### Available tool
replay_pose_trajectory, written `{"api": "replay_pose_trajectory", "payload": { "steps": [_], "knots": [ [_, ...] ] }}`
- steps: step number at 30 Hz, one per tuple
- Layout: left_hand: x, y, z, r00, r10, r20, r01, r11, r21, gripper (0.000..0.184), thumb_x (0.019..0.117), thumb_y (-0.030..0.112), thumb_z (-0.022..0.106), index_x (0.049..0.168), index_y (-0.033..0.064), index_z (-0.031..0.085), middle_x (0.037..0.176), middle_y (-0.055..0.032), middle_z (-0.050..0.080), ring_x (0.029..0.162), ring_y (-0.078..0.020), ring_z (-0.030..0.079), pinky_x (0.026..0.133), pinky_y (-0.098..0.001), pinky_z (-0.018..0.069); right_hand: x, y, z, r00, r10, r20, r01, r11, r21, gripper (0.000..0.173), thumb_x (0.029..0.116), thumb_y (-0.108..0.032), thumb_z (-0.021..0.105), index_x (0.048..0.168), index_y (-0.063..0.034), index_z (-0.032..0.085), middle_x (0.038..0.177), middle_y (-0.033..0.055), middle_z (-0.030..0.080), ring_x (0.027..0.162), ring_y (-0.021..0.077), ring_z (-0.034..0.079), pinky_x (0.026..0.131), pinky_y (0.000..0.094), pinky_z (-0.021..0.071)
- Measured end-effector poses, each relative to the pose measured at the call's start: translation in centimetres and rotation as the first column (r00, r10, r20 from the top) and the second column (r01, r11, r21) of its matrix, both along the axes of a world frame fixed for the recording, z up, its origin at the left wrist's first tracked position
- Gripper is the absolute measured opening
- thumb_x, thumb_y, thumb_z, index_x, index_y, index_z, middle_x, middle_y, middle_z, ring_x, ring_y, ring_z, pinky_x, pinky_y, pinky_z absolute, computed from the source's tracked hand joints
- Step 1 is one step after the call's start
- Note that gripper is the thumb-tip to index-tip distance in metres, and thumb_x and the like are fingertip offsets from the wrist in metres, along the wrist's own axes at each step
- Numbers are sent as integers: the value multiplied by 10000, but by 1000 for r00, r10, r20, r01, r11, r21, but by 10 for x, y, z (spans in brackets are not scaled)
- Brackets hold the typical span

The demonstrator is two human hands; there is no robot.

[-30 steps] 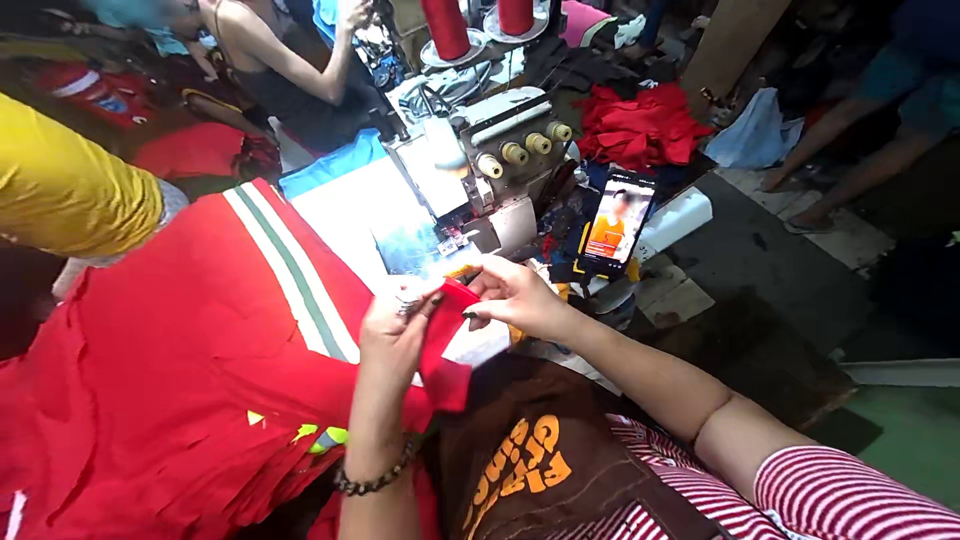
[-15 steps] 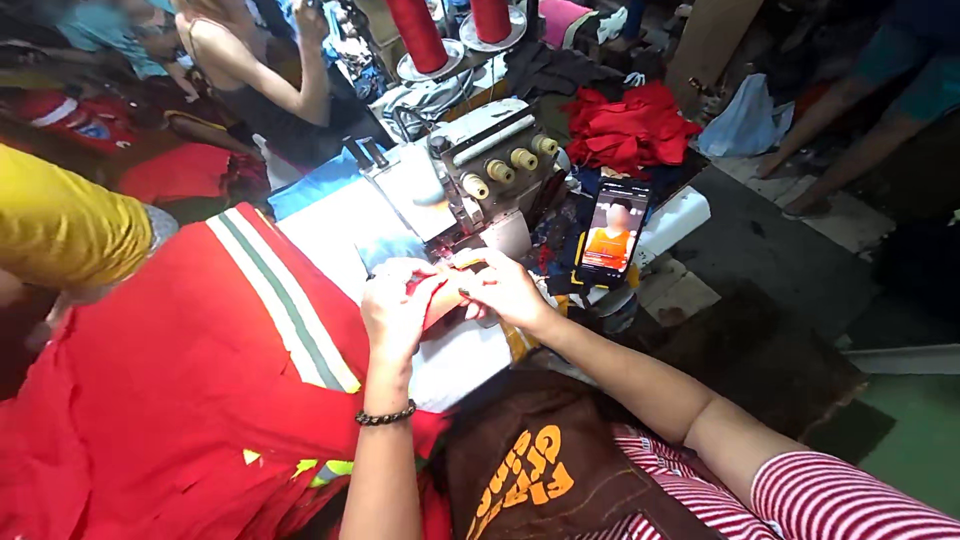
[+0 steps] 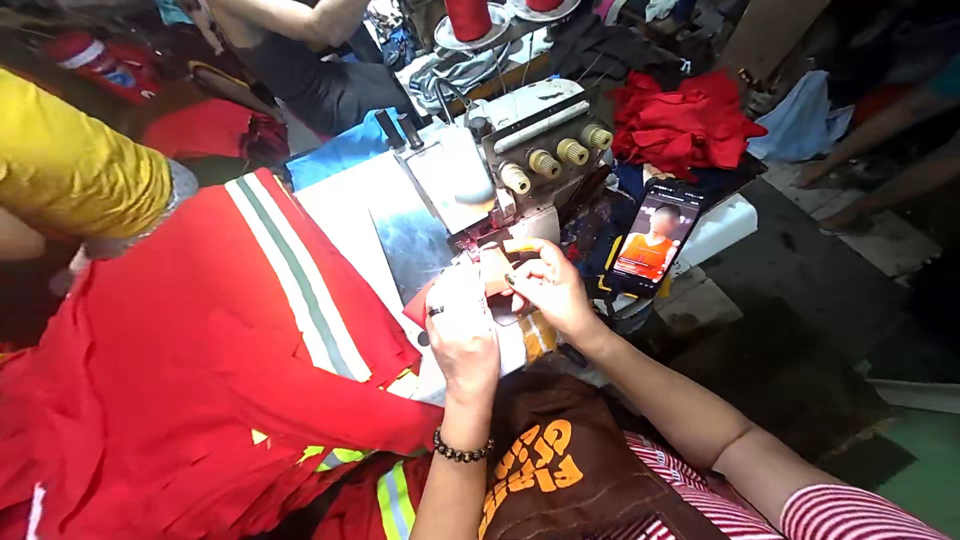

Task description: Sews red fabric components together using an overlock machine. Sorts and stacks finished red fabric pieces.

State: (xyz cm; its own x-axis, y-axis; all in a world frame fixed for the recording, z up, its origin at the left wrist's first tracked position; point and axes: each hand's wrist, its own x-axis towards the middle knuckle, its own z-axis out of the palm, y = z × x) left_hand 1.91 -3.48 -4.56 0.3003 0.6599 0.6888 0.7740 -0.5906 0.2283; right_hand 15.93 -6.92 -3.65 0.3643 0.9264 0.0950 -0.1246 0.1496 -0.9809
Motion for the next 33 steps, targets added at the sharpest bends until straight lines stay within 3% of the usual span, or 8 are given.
{"api": "replay_pose_trajectory", "payload": {
  "steps": [8, 12, 15, 18, 20, 22, 27, 33],
  "knots": [
    [-5, 15, 12, 999, 11, 30, -8, 995, -95, 235, 1027, 120, 583, 1166, -7, 724, 1142, -193, 735, 1021, -342, 724, 846, -480, 572, 1, 15, -4, 981, -50, 185, 43, 998, 46, 476, 948, 9, 653, 1394, -95, 523, 830, 53, 686, 579, 107, 615, 505, 233, 528],
    [-9, 37, 32, 999, 39, -21, -44, 920, -389, 326, 1071, 235, 518, 1318, 49, 621, 1234, -193, 678, 1099, -370, 676, 908, -563, 540, 2, 19, -2, 964, -43, 263, 37, 999, 28, 447, 982, -21, 604, 1403, -134, 504, 812, 89, 650, 519, 167, 555, 422, 273, 474],
    [-19, 42, 39, 994, -18, -108, -24, 928, -372, 385, 1063, 207, 523, 1416, 53, 522, 1339, -229, 594, 1220, -402, 606, 998, -581, 497, 3, 16, -2, 959, -36, 282, 34, 999, 13, 448, 996, -28, 596, 1412, -146, 481, 818, 89, 651, 526, 175, 574, 430, 286, 496],
    [-25, 38, 44, 998, -41, -49, 20, 933, -359, 416, 1085, 209, 461, 1462, 36, 484, 1380, -252, 552, 1289, -423, 533, 1083, -605, 401, 8, 9, -9, 934, -45, 355, 46, 999, 5, 458, 992, -43, 610, 1426, -126, 488, 914, 65, 689, 640, 160, 649, 534, 310, 575],
    [-25, 43, 53, 995, -21, -97, -13, 939, -343, 376, 1079, 199, 476, 1398, 11, 541, 1371, -242, 578, 1320, -421, 518, 1144, -604, 342, 10, 5, -17, 927, -54, 372, 53, 999, 15, 426, 990, -41, 591, 1405, -89, 507, 907, 47, 693, 688, 143, 674, 593, 319, 599],
    [-29, 50, 59, 984, 13, -175, -69, 946, -316, 342, 1063, 197, 515, 1342, 12, 585, 1304, -217, 635, 1284, -404, 559, 1130, -579, 364, 13, -2, -20, 932, -52, 360, 56, 998, -1, 427, 984, -36, 580, 1403, -86, 509, 877, 31, 683, 671, 127, 662, 595, 305, 590],
    [-77, 47, 50, 993, 92, -77, -110, 952, -284, 335, 1040, 174, 573, 1351, 53, 602, 1393, -156, 604, 1332, -373, 531, 1112, -570, 405, 25, -24, -22, 909, -45, 414, 53, 999, -9, 395, 983, -37, 561, 1376, -34, 525, 866, 17, 678, 665, 60, 651, 607, 229, 576],
    [-195, 52, 50, 892, 390, -229, -451, 797, -403, 261, 970, 83, 640, 1194, -43, 688, 1279, -304, 619, 1210, -543, 548, 979, -753, 393, 34, -40, -26, 891, 23, 453, 8, 998, -68, 376, 992, -65, 543, 1364, -14, 537, 884, 28, 686, 658, 43, 629, 615, 222, 555]
  ]
}}
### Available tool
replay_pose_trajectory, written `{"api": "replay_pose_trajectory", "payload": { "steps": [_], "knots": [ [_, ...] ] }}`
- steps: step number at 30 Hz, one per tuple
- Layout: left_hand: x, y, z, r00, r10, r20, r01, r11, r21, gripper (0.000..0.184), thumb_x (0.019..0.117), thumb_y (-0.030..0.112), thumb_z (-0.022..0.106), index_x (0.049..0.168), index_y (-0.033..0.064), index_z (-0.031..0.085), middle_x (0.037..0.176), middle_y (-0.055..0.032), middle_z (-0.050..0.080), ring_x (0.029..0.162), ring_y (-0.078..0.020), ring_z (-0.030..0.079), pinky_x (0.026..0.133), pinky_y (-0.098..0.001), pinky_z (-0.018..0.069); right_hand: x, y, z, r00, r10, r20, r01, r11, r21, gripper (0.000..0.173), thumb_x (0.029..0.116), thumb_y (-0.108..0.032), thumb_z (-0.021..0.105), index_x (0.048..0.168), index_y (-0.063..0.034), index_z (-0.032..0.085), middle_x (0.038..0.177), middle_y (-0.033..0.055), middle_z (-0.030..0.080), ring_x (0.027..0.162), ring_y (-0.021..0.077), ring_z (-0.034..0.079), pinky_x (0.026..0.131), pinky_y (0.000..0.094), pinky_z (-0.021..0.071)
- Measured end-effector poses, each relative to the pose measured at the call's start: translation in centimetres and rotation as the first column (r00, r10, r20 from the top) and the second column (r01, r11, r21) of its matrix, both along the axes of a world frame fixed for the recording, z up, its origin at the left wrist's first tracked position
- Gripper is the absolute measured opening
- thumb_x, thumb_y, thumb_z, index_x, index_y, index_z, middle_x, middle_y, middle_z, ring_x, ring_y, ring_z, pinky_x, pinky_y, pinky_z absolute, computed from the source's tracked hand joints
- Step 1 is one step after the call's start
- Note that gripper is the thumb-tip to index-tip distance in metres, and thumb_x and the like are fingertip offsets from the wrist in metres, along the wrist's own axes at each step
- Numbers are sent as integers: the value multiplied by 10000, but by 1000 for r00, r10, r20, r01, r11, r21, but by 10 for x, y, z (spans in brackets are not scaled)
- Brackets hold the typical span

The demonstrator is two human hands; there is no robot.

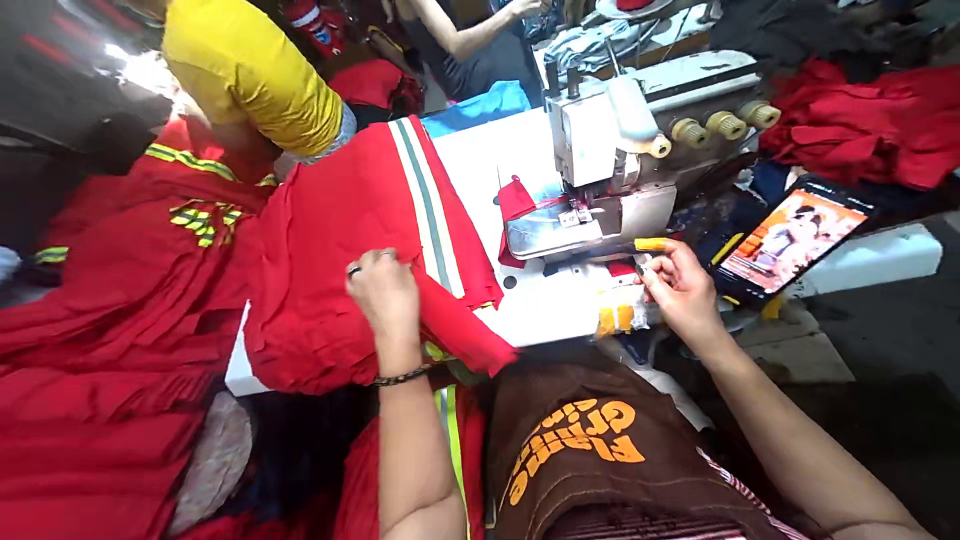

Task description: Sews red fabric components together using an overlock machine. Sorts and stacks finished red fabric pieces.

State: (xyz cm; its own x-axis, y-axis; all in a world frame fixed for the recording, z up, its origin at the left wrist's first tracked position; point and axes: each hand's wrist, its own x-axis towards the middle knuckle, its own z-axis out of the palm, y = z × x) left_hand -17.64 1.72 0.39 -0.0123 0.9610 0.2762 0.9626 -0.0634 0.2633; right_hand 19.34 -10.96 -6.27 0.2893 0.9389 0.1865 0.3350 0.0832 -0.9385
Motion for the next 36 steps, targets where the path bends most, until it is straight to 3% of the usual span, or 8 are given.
{"api": "replay_pose_trajectory", "payload": {
  "steps": [6, 11, 14, 17, 19, 21, 24, 36],
  "knots": [
    [-6, -2, 23, 994, -10, 105, 3, 998, 67, 242, 1014, 186, 635, 1091, -18, 739, 1207, -275, 666, 1188, -484, 589, 1035, -686, 385, -30, 3, 25, 996, 83, 8, -84, 993, 79, 368, 956, -43, 623, 1324, -35, 601, 964, 74, 704, 788, 112, 692, 717, 298, 606],
    [86, -71, 20, 794, -589, 150, 571, 808, 148, 167, 965, 197, 686, 1001, 59, 772, 1081, -154, 700, 1036, -329, 659, 899, -558, 523, -59, 6, 48, 910, 299, 285, -378, 882, 280, 595, 857, -146, 813, 1395, -32, 585, 1385, 129, 617, 1306, 204, 578, 1114, 406, 487],
    [124, -117, 9, 698, -618, 362, 543, 786, 295, 171, 933, 211, 724, 1029, 73, 762, 1033, -94, 688, 968, -208, 652, 861, -415, 544, -62, 8, 50, 904, 276, 328, -384, 860, 337, 244, 898, -40, 725, 1139, -5, 734, 1045, 94, 757, 993, 168, 723, 914, 356, 591],
    [137, -149, 3, 408, -530, 743, 564, 786, 251, 220, 1041, 229, 580, 975, 66, 713, 902, 22, 720, 803, -46, 689, 744, -232, 603, -51, 9, 61, 918, 183, 353, -317, 872, 372, 125, 906, -11, 694, 1005, -15, 770, 947, 87, 753, 909, 152, 723, 857, 314, 593],
    [140, -153, -5, 45, -201, 979, 768, 634, 95, 564, 1103, 443, 355, 1129, -7, 693, 977, -85, 753, 809, -156, 731, 736, -312, 626, -45, 3, 72, 918, 205, 339, -341, 843, 416, 121, 906, 16, 690, 1000, -1, 764, 952, 94, 746, 930, 148, 712, 881, 308, 588],
    [143, -144, -6, -184, 242, 953, 778, 629, -9, 652, 1040, 597, 372, 1200, 32, 654, 1068, -148, 754, 879, -248, 754, 769, -391, 635, -44, -8, 84, 889, 261, 375, -429, 760, 488, 118, 911, 40, 663, 959, 8, 766, 935, 111, 753, 939, 173, 721, 887, 323, 591],
    [137, -117, 1, -328, 462, 824, 625, 760, -177, 413, 1123, 307, 287, 1155, 74, 627, 1006, -97, 750, 917, -177, 747, 794, -353, 642, -43, -32, 100, 821, 443, 361, -570, 607, 553, 120, 953, 29, 634, 935, 15, 752, 925, 154, 731, 914, 211, 705, 844, 317, 575],
    [102, -47, -5, -337, 126, 933, 224, 973, -51, 333, 1120, 110, 239, 1210, 17, 545, 1039, -68, 735, 913, -132, 735, 811, -269, 619, 11, -102, 135, 449, 882, 144, -800, 325, 504, 156, 988, -68, 614, 887, 12, 703, 909, 114, 721, 813, 158, 707, 755, 289, 581]
  ]
}}
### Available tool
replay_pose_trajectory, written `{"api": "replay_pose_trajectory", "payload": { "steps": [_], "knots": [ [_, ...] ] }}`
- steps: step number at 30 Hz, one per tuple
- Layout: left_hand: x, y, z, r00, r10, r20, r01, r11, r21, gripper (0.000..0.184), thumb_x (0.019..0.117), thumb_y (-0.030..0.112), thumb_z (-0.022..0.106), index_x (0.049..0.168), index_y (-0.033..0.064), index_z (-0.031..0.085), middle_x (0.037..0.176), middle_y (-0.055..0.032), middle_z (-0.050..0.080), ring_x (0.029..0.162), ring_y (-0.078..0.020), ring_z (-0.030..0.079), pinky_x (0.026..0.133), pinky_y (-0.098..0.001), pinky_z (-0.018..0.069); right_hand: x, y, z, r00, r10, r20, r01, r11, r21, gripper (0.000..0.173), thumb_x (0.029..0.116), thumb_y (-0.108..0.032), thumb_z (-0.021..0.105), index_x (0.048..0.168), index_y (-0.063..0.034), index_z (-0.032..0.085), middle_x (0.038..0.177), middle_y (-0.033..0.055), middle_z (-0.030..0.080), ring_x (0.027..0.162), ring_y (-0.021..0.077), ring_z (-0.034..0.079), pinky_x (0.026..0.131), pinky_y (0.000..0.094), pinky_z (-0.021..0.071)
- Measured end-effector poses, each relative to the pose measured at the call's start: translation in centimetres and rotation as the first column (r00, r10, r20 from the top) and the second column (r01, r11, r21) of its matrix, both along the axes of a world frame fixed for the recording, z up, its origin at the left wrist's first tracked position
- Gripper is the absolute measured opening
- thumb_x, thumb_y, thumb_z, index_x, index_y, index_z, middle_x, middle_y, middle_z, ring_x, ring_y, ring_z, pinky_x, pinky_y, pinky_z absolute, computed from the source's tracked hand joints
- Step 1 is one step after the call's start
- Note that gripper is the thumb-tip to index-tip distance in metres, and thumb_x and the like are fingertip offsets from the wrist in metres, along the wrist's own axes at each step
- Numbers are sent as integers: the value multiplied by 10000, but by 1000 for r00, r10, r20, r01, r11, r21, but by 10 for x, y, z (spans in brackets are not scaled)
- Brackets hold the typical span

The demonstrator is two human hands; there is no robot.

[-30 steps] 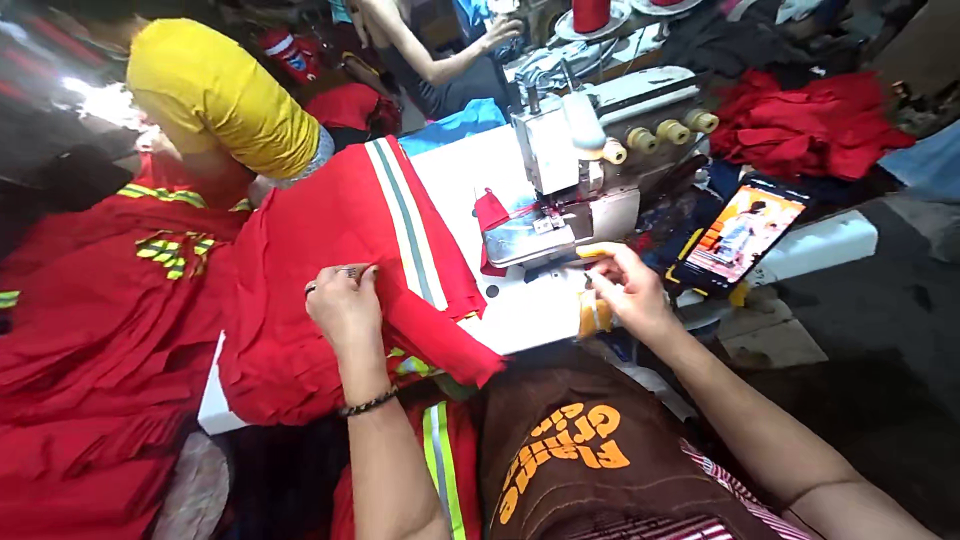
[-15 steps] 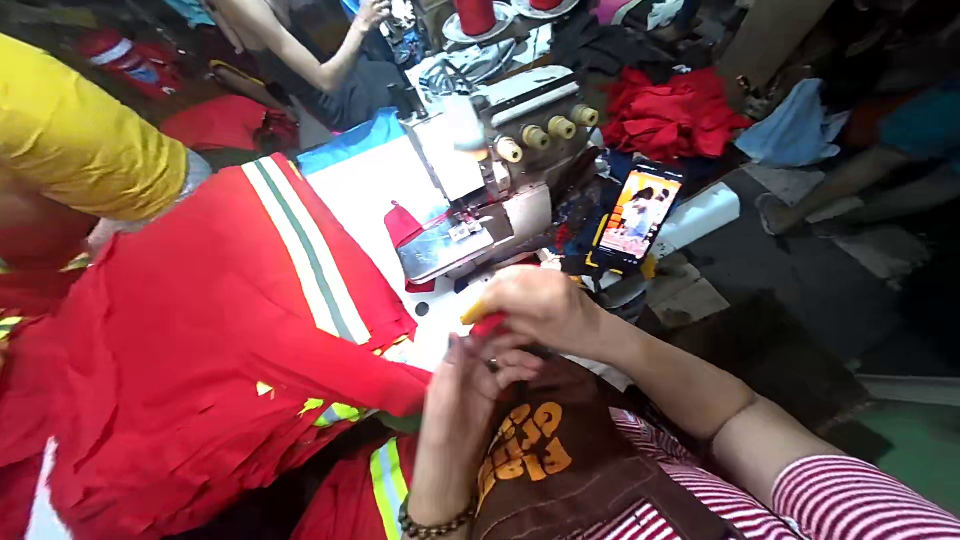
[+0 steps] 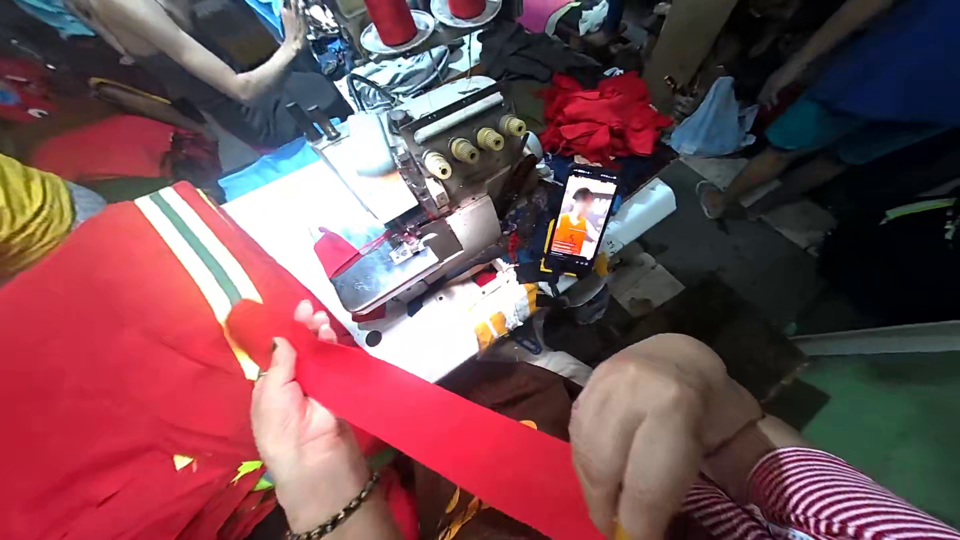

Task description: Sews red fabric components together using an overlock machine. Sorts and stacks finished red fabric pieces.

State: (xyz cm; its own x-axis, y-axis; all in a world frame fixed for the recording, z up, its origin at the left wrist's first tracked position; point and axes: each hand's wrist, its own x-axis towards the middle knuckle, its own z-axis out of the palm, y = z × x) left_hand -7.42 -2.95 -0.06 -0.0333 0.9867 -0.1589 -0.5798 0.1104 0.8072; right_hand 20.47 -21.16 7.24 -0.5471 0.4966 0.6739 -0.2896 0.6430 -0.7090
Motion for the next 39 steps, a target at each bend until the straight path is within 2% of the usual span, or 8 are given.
{"api": "replay_pose_trajectory", "payload": {
  "steps": [6, 11, 15, 20, 24, 31, 36, 39],
  "knots": [
    [11, -5, 0, 941, 219, -258, -219, 975, 29, 269, 1096, 64, 313, 1256, -54, 495, 1064, -148, 728, 935, -222, 750, 829, -372, 632, 5, -1, -3, 997, 77, 20, -77, 997, -13, 238, 1005, -121, 572, 886, 34, 707, 860, 124, 715, 732, 160, 692, 689, 287, 566],
    [26, -11, -7, 902, 242, -357, -237, 970, 58, 163, 1092, 94, 418, 1161, 13, 541, 916, -30, 683, 801, -124, 716, 752, -320, 626, -4, 0, 2, 991, 126, 54, -123, 991, -51, 212, 983, -126, 628, 875, 34, 716, 812, 125, 689, 717, 162, 672, 678, 279, 543],
    [47, -38, -12, 914, 88, -397, -21, 985, 169, 139, 1054, 73, 502, 1047, 38, 637, 907, 31, 707, 862, -83, 698, 827, -311, 602, -25, 21, -5, 963, -199, 183, 189, 979, 73, 115, 971, -42, 644, 934, -17, 749, 881, 79, 736, 842, 131, 708, 793, 283, 577],
    [75, -75, -4, 957, -125, -263, 158, 981, 110, 150, 893, -110, 632, 884, 26, 696, 796, -15, 750, 735, -87, 719, 707, -270, 617, -56, 59, -32, 669, -678, 305, 676, 725, 130, 150, 971, -17, 627, 1076, 13, 729, 970, 108, 745, 903, 150, 720, 838, 283, 592],
    [72, -84, -2, 958, -245, -148, 258, 963, 76, 146, 961, -60, 591, 913, 6, 713, 834, -58, 756, 778, -116, 731, 761, -300, 622, -56, 72, -41, 523, -807, 275, 836, 548, 18, 215, 898, 17, 702, 1113, 21, 710, 986, 90, 714, 916, 131, 695, 825, 282, 598],
    [66, -84, 3, 928, -373, 27, 371, 927, 58, 258, 1040, 46, 476, 951, -3, 713, 873, -109, 762, 816, -146, 752, 789, -308, 630, -54, 73, -44, 463, -838, 290, 872, 490, 24, 276, 885, -7, 732, 1156, 25, 690, 1009, 92, 714, 886, 113, 695, 798, 257, 600],
    [61, -77, 4, 895, -386, -222, 416, 903, 107, 146, 993, 16, 599, 1005, -2, 744, 886, -71, 763, 813, -115, 733, 800, -293, 619, -58, 80, -47, 415, -860, 298, 897, 441, 23, 313, 857, -16, 750, 1166, -16, 697, 996, 87, 654, 824, 118, 647, 712, 259, 580],
    [45, -39, 6, 757, -352, -551, 543, 808, 230, 182, 1003, 44, 589, 1099, 60, 743, 1016, -4, 744, 909, -70, 692, 810, -262, 587, -55, 98, -52, 563, -774, 290, 826, 517, -225, 521, 859, -1, 758, 1347, -44, 581, 1190, 95, 648, 758, 109, 663, 657, 266, 600]
  ]
}}
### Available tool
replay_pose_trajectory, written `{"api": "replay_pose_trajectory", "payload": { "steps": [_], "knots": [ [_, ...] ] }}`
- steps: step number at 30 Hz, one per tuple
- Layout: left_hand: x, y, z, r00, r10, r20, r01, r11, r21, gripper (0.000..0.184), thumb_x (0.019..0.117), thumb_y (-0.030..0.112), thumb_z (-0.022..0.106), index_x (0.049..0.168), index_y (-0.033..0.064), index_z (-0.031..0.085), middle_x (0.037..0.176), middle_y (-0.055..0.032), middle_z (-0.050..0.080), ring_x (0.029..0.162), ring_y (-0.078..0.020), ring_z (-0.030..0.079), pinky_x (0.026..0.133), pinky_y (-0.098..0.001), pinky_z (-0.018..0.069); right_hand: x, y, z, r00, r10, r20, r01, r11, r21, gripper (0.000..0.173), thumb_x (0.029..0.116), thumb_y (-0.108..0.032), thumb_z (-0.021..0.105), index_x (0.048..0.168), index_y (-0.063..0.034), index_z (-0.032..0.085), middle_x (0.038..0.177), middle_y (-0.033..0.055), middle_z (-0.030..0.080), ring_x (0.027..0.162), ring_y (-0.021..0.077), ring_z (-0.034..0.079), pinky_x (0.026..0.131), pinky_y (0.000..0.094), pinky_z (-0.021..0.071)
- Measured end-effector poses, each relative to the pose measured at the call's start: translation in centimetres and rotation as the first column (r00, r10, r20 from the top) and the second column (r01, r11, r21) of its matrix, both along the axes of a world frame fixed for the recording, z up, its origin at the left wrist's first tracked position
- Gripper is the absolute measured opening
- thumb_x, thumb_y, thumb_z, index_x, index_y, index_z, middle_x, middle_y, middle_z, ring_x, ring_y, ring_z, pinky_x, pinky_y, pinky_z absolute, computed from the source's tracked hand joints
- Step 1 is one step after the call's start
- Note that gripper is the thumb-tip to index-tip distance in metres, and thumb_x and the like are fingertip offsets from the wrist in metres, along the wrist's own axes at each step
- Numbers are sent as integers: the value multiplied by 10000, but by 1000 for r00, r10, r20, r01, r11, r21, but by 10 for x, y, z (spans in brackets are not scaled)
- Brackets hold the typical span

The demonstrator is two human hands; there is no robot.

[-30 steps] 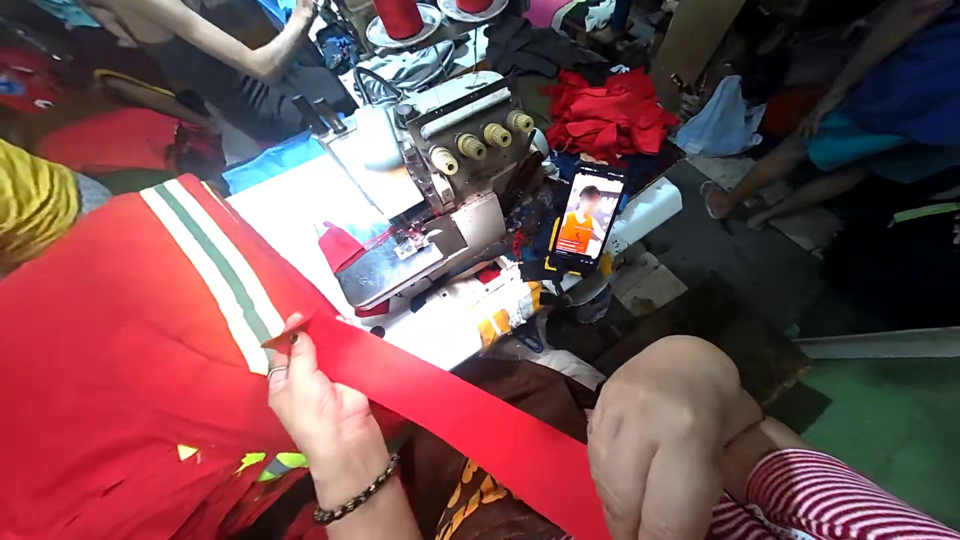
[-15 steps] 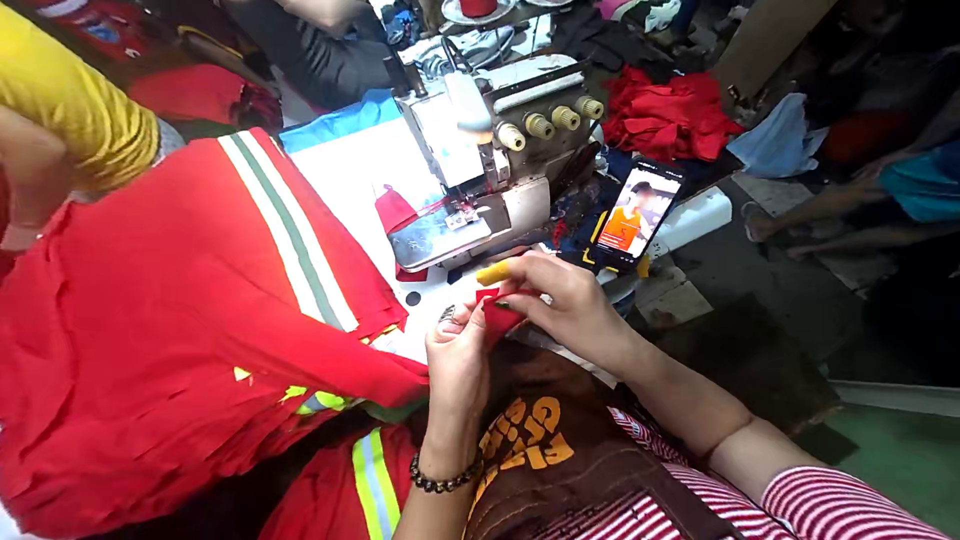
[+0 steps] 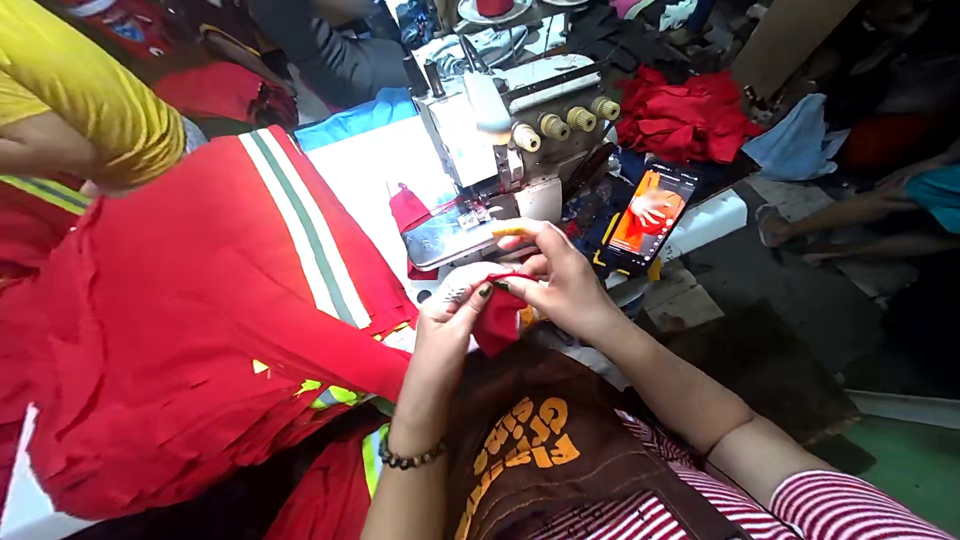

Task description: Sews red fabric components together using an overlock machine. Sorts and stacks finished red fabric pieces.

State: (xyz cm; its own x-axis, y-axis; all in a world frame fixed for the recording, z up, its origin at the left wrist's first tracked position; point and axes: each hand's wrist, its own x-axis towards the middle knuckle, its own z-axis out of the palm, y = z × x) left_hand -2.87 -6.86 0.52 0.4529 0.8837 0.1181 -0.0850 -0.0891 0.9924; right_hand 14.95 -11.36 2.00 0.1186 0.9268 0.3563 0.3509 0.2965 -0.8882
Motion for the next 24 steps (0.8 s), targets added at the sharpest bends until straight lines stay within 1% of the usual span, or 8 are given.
{"api": "replay_pose_trajectory", "payload": {
  "steps": [1, 4, 7, 10, 12, 14, 16, 24],
  "knots": [
    [-5, 18, 4, 994, -44, -102, 55, 992, 115, 179, 1003, 50, 594, 1116, 68, 732, 1068, 11, 723, 963, -56, 676, 855, -259, 580, 2, 8, -2, 980, 85, -181, -100, 992, -76, 580, 877, 46, 717, 1408, -72, 516, 1177, 67, 669, 715, 114, 671, 617, 270, 603],
    [-10, 69, 19, 930, -50, -364, 193, 909, 369, 146, 979, 53, 640, 1091, 66, 733, 1071, -2, 701, 961, -43, 661, 877, -258, 559, 3, 35, -16, 826, 143, -545, -282, 943, -179, 599, 924, 92, 615, 1468, -91, 443, 802, 108, 677, 550, 181, 660, 530, 334, 607],
    [-4, 92, 20, 864, 96, -494, 191, 845, 499, 206, 912, 55, 728, 1114, 100, 720, 981, -75, 689, 751, -173, 612, 665, -381, 519, -2, 53, -34, 851, 17, -525, -146, 968, -204, 524, 954, 29, 640, 1442, -83, 486, 719, 110, 651, 525, 168, 629, 510, 321, 581],
    [9, 94, -2, 782, 322, -533, 193, 688, 699, 117, 959, 145, 691, 1051, 85, 731, 1070, -123, 689, 1019, -305, 650, 895, -546, 518, -6, 57, -39, 864, -70, -499, -42, 977, -209, 523, 961, 0, 653, 1445, -64, 465, 730, 109, 670, 536, 176, 653, 525, 320, 596],
    [21, 78, -21, 736, 513, -442, 126, 537, 834, 162, 985, 109, 639, 1082, 32, 744, 1126, -193, 686, 1094, -390, 638, 946, -585, 491, -7, 54, -43, 864, -92, -495, -11, 979, -202, 542, 956, -8, 659, 1454, -65, 452, 728, 94, 660, 538, 163, 645, 528, 309, 593],
    [35, 48, -34, 623, 677, -392, 63, 456, 888, 208, 966, 41, 623, 1141, 36, 735, 1109, -202, 706, 1022, -394, 683, 896, -590, 523, -3, 49, -49, 866, -111, -487, 12, 979, -201, 554, 946, -5, 672, 1452, -84, 460, 734, 90, 656, 547, 159, 638, 528, 302, 583],
    [46, 26, -41, 534, 736, -416, 54, 461, 886, 315, 973, 16, 589, 1260, 68, 710, 1250, -178, 682, 1129, -369, 658, 966, -555, 498, 3, 44, -52, 872, -121, -475, 37, 982, -184, 544, 934, -3, 678, 1435, -97, 485, 754, 87, 662, 555, 155, 637, 531, 299, 582],
    [51, 29, -49, 561, 754, -341, -9, 418, 908, 285, 987, -7, 559, 1223, 33, 713, 1273, -142, 702, 1256, -321, 632, 1109, -530, 440, 10, 46, -52, 861, -149, -486, 79, 984, -162, 571, 916, 46, 675, 1431, -84, 465, 796, 83, 644, 535, 134, 608, 495, 265, 560]
  ]
}}
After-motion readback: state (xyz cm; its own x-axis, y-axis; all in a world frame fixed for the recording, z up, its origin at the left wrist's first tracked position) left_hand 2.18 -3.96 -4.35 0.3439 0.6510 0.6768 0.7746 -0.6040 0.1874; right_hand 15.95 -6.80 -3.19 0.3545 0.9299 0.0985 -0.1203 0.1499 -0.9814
